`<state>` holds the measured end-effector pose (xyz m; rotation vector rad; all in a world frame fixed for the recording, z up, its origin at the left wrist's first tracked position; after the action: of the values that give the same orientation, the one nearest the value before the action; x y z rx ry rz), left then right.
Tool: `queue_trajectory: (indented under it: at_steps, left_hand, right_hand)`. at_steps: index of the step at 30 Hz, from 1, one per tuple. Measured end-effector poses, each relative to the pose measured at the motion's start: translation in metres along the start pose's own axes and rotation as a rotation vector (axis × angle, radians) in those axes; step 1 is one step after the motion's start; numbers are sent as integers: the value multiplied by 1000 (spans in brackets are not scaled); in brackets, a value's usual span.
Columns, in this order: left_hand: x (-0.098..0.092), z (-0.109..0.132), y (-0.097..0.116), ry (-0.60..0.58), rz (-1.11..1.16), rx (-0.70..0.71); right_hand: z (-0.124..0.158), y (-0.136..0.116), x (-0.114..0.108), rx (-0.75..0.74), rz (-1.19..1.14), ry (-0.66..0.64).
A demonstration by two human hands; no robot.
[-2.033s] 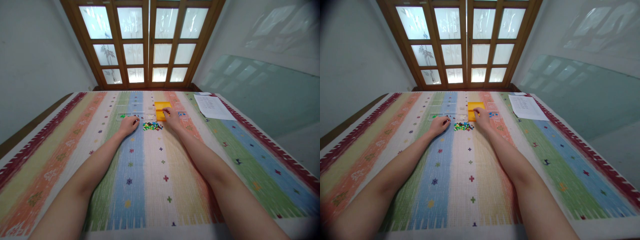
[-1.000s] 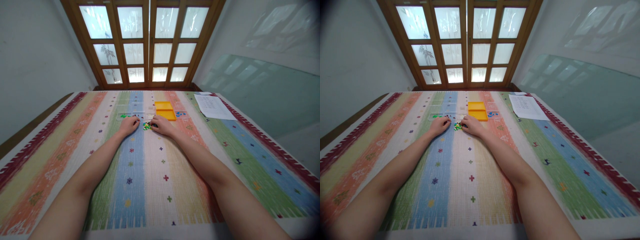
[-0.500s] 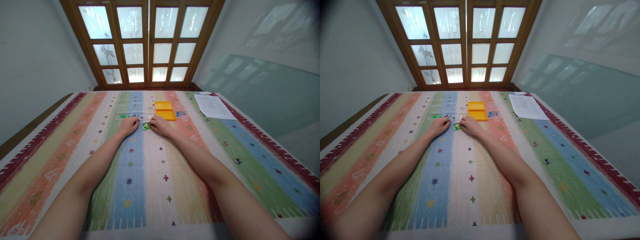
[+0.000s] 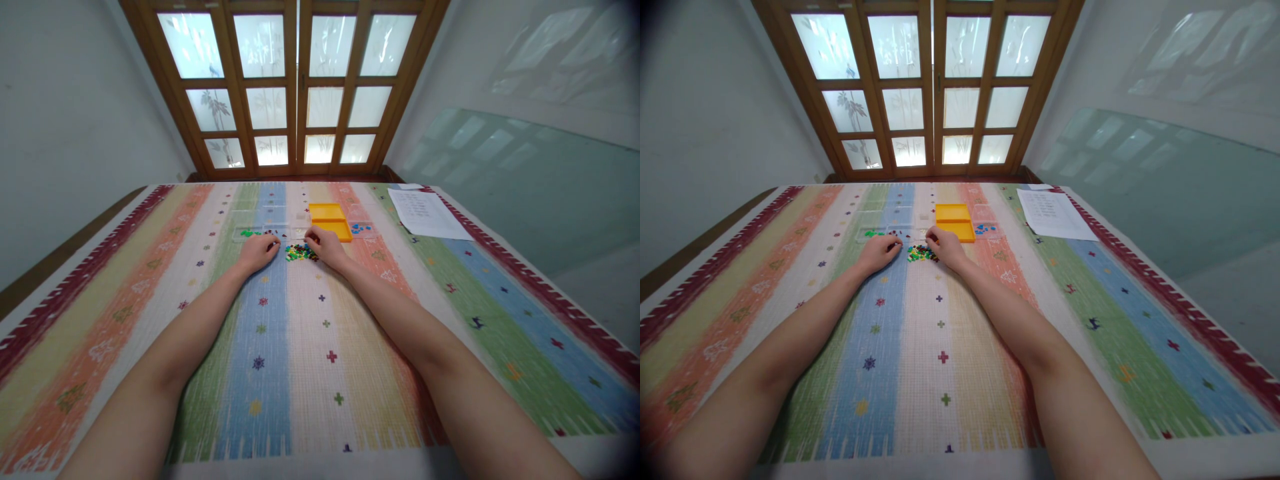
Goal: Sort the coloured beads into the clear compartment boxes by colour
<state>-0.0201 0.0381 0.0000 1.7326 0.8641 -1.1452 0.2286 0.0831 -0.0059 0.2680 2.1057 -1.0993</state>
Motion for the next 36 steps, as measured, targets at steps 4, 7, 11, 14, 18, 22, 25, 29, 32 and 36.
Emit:
queue_trajectory:
  at_steps: [4,7,11,14,18,22,25,29,32,36]
  left_hand:
    - [-1,0,0,-3,4,1]
    - [-1,0,0,-9,5,1]
    - [-1,0,0,-12,1,3]
    - [0,0,-1,-8,3,8]
    - [1,-1,-1,-13,-1,5]
    - [1,-1,-1,-9,0,14]
    - [1,0,-1,-17,15,11]
    - [1,0,-3,-20,12,27]
    - [2,1,-5,-11,3,39]
    - [2,1,-5,-15,-7,43]
  right_hand:
    - [-2,2,-1,-47,-21,49]
    - [-4,5,0,-52,-21,54]
    - [-5,11,2,-38,-21,84]
    - [-5,14,3,-47,7,105]
    - [-5,18,4,-63,58,91]
    - [-7,20,-1,-77,81,106]
    - [-8,20,-12,-36,92,87]
    - [-8,16,-32,22,125,-43]
    - [-7,9,-42,-58,254,-180]
    - [-4,-3,-47,-161,370,-346]
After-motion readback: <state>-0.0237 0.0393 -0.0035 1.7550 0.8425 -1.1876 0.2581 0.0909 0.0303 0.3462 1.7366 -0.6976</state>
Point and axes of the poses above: each hand's wrist, its own z-axis away from the middle knuckle, its own x-axis out of the palm, y = z × x, the point moved 2 cm from there along -z, towards the middle knuckle, and after that the axes turned 6 degrees about -y, right-handed, at the moved point
